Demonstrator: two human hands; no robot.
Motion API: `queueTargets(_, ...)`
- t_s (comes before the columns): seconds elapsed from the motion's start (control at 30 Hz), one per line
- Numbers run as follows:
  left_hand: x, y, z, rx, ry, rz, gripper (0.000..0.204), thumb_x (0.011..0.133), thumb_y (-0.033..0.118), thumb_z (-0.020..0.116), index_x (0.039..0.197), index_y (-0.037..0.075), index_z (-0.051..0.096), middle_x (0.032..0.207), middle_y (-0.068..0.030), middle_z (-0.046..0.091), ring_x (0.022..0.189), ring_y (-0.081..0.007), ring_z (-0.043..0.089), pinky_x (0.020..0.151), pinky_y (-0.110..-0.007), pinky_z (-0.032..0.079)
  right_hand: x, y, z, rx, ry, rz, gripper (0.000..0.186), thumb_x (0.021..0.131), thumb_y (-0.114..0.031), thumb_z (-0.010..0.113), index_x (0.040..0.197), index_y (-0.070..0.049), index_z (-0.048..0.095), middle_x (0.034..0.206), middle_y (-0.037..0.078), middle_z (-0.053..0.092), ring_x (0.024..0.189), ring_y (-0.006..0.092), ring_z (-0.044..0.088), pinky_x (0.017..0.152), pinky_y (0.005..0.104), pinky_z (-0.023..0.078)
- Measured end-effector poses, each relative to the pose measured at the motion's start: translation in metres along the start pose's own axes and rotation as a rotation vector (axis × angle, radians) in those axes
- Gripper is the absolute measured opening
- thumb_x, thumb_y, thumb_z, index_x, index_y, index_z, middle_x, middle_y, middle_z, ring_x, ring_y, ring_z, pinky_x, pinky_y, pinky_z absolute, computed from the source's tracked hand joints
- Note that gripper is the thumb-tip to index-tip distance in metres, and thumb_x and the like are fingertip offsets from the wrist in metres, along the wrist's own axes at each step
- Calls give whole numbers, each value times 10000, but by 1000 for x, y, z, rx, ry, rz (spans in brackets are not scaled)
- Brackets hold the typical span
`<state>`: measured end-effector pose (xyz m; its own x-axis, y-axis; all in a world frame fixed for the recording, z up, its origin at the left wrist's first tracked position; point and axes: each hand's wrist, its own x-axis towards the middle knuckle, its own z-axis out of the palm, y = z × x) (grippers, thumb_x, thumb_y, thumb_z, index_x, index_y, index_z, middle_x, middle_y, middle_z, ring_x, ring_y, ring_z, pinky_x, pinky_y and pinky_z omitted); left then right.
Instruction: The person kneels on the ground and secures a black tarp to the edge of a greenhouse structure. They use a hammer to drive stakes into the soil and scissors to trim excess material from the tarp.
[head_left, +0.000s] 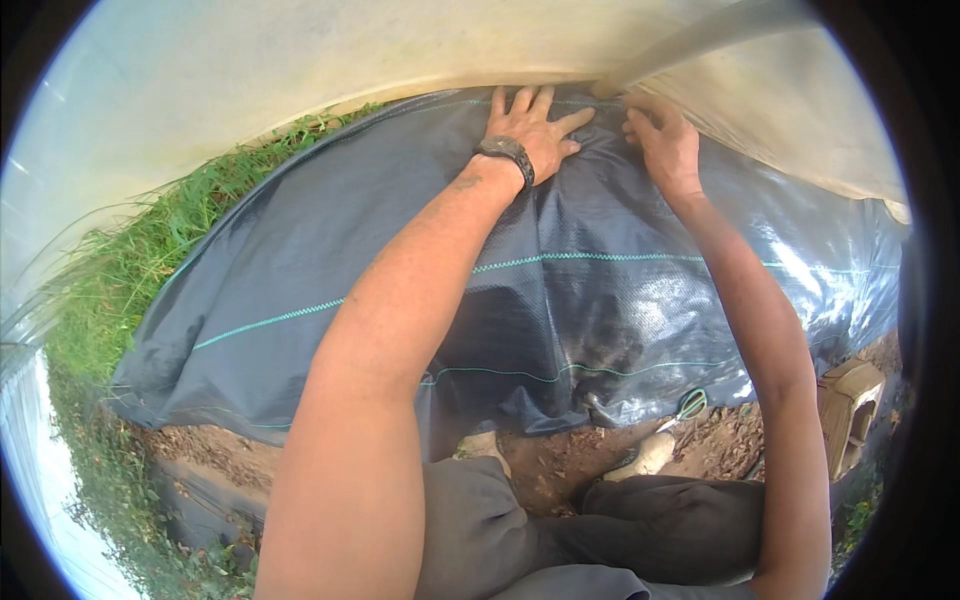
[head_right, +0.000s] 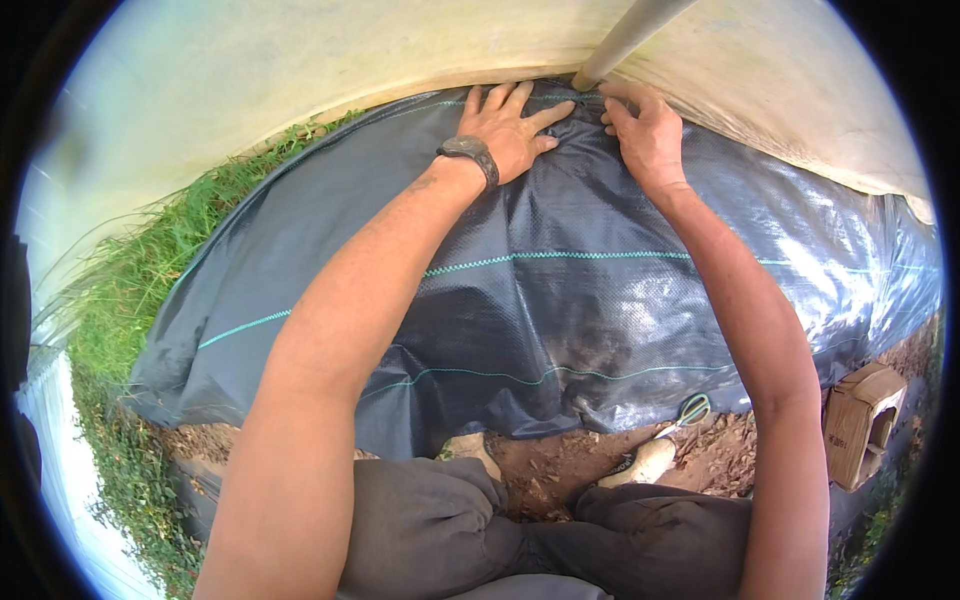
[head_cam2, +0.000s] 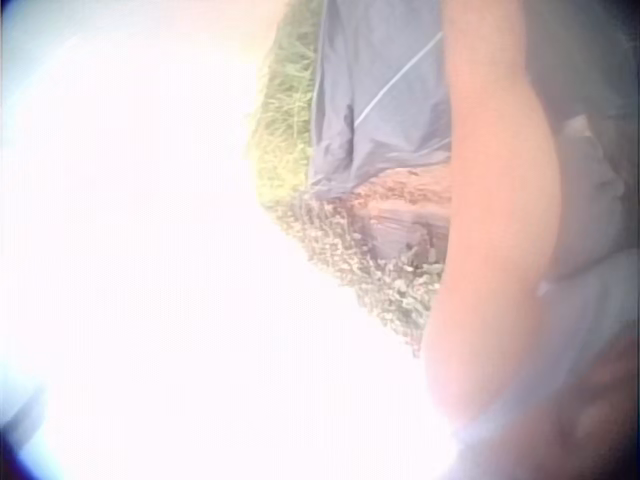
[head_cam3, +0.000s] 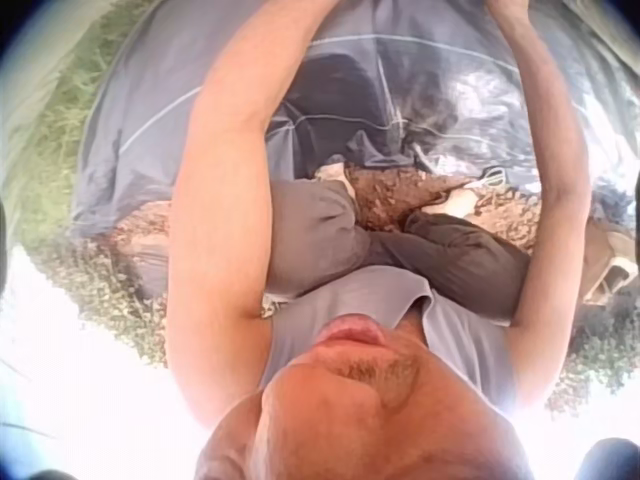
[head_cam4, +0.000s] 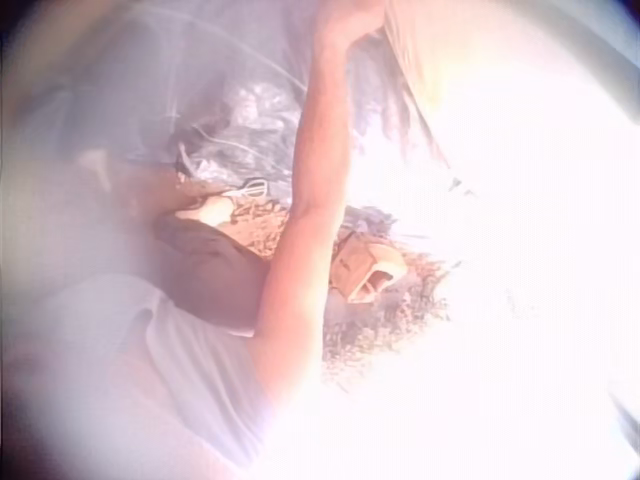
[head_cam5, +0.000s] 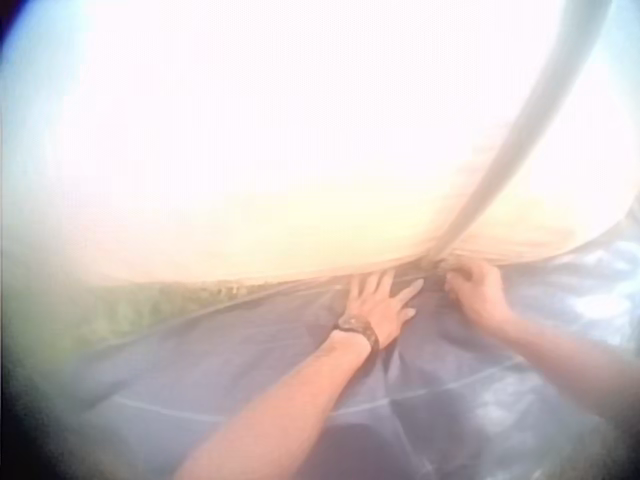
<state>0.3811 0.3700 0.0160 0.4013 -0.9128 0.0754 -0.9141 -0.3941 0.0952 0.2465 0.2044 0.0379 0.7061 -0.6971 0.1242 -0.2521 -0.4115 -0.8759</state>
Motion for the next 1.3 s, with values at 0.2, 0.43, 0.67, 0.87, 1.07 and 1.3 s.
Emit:
queueTargets(0.2, 1, 1, 0, 8, -16, -9, 517, 1058, 505, 496, 1568, 471, 418, 1696, -121, 297, 1590, -279, 184, 1281, -572, 86, 5, 6, 6, 27, 6, -16, 259, 960, -108, 653, 1182, -1, 735, 933, 105, 750, 774, 154, 718, 728, 289, 584)
queueTargets(0.43, 0, 0, 0, -2, -24, -22, 519, 1057, 501, 502, 1568, 471, 419, 1699, -126, 290, 1592, -283, 177, 1281, -571, 84, 9, 13, 14, 13, 8, -2, 249, 947, -101, 656, 1170, -35, 745, 876, 99, 743, 740, 160, 695, 724, 299, 574)
queueTargets(0.67, 1, -2, 3, 1, 15, -1, 522, 1052, 515, 501, 1566, 467, 424, 1693, -135, 297, 1593, -286, 176, 1280, -576, 84, 16, 22, 22, -370, 49, -472, 162, 941, -66, 630, 1078, -57, 716, 1051, 159, 723, 932, 380, 694, 804, 445, 568)
queueTargets(0.87, 1, 0, 3, 2, 0, -9, 517, 1057, 510, 497, 1566, 469, 422, 1690, -140, 297, 1591, -290, 177, 1280, -578, 90, 15, 15, 24, -611, -45, -575, 259, 854, 20, 624, 1102, -53, 650, 1112, 162, 687, 979, 388, 683, 806, 485, 569)
queueTargets(1.07, 2, -1, 2, 22, 2, 5, 517, 1060, 504, 491, 1570, 452, 424, 1684, -147, 303, 1586, -304, 185, 1282, -577, 93, 10, 16, 32, -751, -17, -675, 308, 782, 9, 696, 1076, -52, 627, 1062, 150, 649, 972, 369, 689, 804, 459, 596)
queueTargets(1.3, 9, 2, -8, 22, -85, -11, 495, 1034, 482, 543, 1500, 314, 553, 1647, -143, 355, 1553, -333, 253, 1285, -564, 155, 9, 4, 40, -878, -39, -669, 229, 849, -111, 703, 1036, -32, 597, 1013, 159, 669, 952, 319, 727, 760, 394, 636)
